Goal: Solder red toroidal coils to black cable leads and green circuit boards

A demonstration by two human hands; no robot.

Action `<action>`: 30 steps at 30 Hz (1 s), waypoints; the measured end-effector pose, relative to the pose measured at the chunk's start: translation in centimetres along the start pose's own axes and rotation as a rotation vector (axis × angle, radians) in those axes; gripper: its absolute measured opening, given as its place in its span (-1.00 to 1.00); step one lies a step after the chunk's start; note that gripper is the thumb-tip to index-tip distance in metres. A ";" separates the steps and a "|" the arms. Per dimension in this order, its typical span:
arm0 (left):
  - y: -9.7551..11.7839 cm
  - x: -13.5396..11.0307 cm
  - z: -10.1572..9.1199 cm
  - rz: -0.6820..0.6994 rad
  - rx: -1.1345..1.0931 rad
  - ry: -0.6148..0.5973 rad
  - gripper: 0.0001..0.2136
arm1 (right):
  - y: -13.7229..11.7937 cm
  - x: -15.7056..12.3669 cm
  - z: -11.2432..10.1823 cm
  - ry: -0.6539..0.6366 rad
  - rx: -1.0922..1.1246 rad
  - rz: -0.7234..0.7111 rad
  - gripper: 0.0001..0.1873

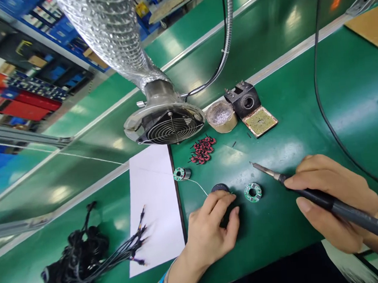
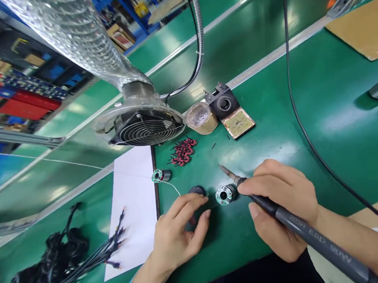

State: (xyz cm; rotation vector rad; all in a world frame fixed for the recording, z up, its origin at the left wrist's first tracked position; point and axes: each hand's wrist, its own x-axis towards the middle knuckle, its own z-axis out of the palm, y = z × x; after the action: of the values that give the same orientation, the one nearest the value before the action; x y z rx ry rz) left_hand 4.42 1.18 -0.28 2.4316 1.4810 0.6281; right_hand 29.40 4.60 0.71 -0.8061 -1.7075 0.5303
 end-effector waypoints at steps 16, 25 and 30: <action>2.1 1.1 3.7 -0.262 -0.473 -0.026 -0.32 | 1.1 -1.4 -0.3 0.032 -0.341 -0.094 -0.73; -0.8 -2.7 -1.5 -0.340 -0.319 0.298 -0.37 | 2.6 -2.4 -0.8 -0.018 -0.422 -0.040 -0.52; -6.1 -3.8 -2.2 -0.633 -0.063 0.289 -0.47 | 3.4 -2.7 -0.5 -0.055 -0.345 -0.038 -0.43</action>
State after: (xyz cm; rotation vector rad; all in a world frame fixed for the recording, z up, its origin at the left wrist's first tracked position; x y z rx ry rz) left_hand -2.96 0.55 -1.69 1.7128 2.1559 0.8709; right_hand 31.14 4.85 -3.26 -1.0079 -1.8896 0.2342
